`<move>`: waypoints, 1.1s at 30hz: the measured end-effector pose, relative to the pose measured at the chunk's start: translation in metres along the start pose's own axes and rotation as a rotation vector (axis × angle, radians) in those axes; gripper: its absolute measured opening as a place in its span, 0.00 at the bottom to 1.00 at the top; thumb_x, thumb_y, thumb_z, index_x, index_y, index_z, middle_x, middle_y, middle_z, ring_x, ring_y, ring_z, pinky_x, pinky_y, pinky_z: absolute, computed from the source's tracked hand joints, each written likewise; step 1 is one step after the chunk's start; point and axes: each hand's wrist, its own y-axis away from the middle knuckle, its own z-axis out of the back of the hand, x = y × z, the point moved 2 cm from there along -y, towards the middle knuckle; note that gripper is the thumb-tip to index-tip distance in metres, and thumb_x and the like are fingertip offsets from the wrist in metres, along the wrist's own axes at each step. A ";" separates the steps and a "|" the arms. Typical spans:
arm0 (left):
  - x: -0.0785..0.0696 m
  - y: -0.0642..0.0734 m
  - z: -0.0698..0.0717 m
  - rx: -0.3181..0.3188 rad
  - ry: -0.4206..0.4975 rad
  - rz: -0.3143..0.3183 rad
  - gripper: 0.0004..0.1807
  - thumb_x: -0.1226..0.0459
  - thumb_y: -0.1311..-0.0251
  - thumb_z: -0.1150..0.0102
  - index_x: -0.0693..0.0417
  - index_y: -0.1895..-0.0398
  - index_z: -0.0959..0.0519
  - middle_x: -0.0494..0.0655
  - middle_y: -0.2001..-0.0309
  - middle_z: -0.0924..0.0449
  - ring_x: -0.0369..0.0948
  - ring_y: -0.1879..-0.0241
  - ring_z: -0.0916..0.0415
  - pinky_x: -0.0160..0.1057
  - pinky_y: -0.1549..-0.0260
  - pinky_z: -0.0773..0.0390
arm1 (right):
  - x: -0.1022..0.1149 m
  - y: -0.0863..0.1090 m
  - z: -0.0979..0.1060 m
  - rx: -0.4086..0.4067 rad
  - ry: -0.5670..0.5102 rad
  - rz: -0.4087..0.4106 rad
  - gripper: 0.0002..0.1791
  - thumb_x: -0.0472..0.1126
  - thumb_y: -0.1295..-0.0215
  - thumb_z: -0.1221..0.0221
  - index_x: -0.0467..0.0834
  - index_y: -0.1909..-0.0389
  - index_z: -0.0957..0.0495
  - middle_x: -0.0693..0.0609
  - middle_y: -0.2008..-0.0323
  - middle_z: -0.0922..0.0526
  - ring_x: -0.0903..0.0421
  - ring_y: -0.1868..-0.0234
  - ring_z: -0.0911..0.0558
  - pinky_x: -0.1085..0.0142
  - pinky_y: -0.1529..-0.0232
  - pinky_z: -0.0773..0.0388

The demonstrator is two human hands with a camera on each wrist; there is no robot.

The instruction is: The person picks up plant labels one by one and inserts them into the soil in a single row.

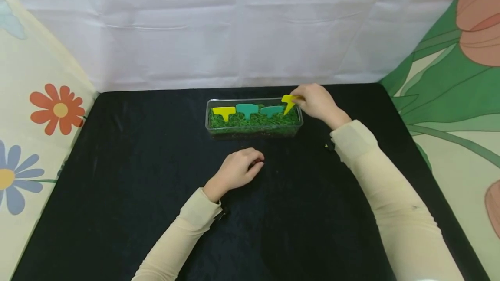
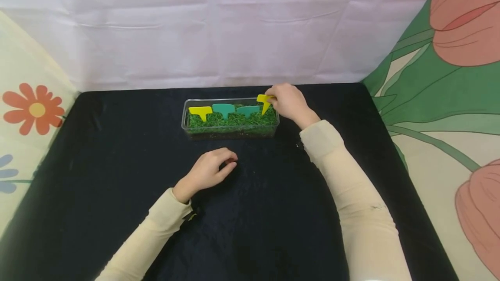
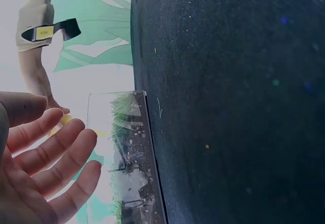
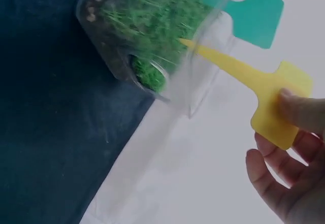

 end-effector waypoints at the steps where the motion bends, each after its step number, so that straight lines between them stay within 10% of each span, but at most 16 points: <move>1: 0.000 0.000 0.000 -0.002 0.004 0.002 0.07 0.66 0.40 0.47 0.56 0.62 0.21 0.43 0.68 0.23 0.35 0.72 0.26 0.33 0.73 0.27 | 0.000 0.000 0.001 -0.001 0.004 -0.002 0.12 0.34 0.39 0.44 0.34 0.55 0.22 0.38 0.59 0.20 0.43 0.62 0.22 0.52 0.59 0.27; 33: 0.005 0.002 -0.002 -0.003 -0.006 0.013 0.07 0.65 0.40 0.46 0.56 0.62 0.21 0.43 0.69 0.23 0.35 0.72 0.27 0.33 0.74 0.27 | -0.003 0.000 -0.008 0.022 -0.007 0.005 0.12 0.34 0.39 0.44 0.35 0.55 0.21 0.40 0.59 0.21 0.44 0.61 0.22 0.53 0.59 0.27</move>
